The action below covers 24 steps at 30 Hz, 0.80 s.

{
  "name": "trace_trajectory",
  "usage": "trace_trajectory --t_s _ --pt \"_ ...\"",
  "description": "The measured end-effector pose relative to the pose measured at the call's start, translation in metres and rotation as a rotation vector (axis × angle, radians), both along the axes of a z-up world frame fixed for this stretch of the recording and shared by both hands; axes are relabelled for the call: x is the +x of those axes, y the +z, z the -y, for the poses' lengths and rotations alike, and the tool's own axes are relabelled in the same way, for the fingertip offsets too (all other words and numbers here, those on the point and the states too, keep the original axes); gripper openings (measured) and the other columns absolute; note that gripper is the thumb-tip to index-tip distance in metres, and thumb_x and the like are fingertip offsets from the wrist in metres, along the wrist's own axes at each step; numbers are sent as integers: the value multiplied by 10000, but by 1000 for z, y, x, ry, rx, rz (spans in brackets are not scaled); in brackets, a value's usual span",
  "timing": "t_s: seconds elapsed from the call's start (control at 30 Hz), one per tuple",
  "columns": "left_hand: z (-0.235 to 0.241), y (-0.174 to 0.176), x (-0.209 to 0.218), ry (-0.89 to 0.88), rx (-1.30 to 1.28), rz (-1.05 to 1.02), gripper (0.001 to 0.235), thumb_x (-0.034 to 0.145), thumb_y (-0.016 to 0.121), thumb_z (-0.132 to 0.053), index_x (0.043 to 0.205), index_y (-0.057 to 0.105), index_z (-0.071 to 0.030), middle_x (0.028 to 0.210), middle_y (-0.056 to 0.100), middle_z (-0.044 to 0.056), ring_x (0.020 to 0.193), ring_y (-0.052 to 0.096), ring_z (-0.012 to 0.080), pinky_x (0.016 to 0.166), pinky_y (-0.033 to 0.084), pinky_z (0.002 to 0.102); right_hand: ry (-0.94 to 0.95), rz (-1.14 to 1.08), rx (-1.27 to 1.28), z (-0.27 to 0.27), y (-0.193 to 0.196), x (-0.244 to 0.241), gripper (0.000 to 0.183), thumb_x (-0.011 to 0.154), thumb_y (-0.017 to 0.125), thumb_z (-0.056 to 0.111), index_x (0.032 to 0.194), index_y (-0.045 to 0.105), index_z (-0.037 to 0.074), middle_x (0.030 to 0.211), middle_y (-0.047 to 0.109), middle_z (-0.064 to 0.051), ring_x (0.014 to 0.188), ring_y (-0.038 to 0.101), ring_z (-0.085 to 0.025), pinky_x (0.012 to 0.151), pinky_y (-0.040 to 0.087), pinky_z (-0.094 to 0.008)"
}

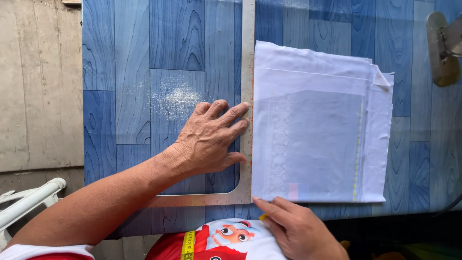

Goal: Marking fabric with chalk and a ruler before cutting it with an electric fabric cutter

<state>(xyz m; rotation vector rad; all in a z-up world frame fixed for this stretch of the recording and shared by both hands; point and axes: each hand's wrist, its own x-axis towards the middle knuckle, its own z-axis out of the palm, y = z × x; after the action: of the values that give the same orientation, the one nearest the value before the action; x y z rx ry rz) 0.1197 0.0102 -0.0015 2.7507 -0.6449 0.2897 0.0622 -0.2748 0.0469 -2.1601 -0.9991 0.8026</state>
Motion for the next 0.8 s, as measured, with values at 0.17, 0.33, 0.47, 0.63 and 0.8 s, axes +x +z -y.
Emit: trace_trajectory --t_s 0.17,0.33,0.47,0.63,0.8 --pt "1 -2 1 0 -19 2 863 548 846 -737 1164 647 -167 1408 546 50 1085 517 307 810 420 468 -334 -52 255 3 34 33 283 900 673 164 1149 738 46 898 764 -64 763 705 -156 734 576 -259" --pt "1 -2 2 6 -23 0 892 558 827 -787 1166 630 -164 1319 536 60 1052 514 310 785 413 466 -493 -144 470 -4 35 69 183 888 677 22 1068 691 -8 899 705 -120 790 720 -174 754 631 -233" --pt "1 -2 2 12 -39 -17 900 538 851 -757 1181 624 -170 1267 536 50 1051 507 304 795 405 465 -571 -104 489 -17 27 95 298 874 681 -73 1169 643 -68 982 691 -171 818 755 -204 824 662 -239" --pt "2 0 2 25 -14 1 906 510 852 -774 1143 629 -165 1261 550 47 1035 513 303 770 412 457 -514 -2 393 -51 14 139 173 896 720 -34 1059 664 -29 970 690 -131 855 700 -176 815 595 -235" --pt "3 2 3 32 -23 -5 897 485 868 -745 1129 627 -169 1263 556 50 1034 518 304 766 417 458 -354 155 256 -76 -1 165 110 919 707 -36 1002 702 37 951 675 -76 835 654 -148 742 535 -236"
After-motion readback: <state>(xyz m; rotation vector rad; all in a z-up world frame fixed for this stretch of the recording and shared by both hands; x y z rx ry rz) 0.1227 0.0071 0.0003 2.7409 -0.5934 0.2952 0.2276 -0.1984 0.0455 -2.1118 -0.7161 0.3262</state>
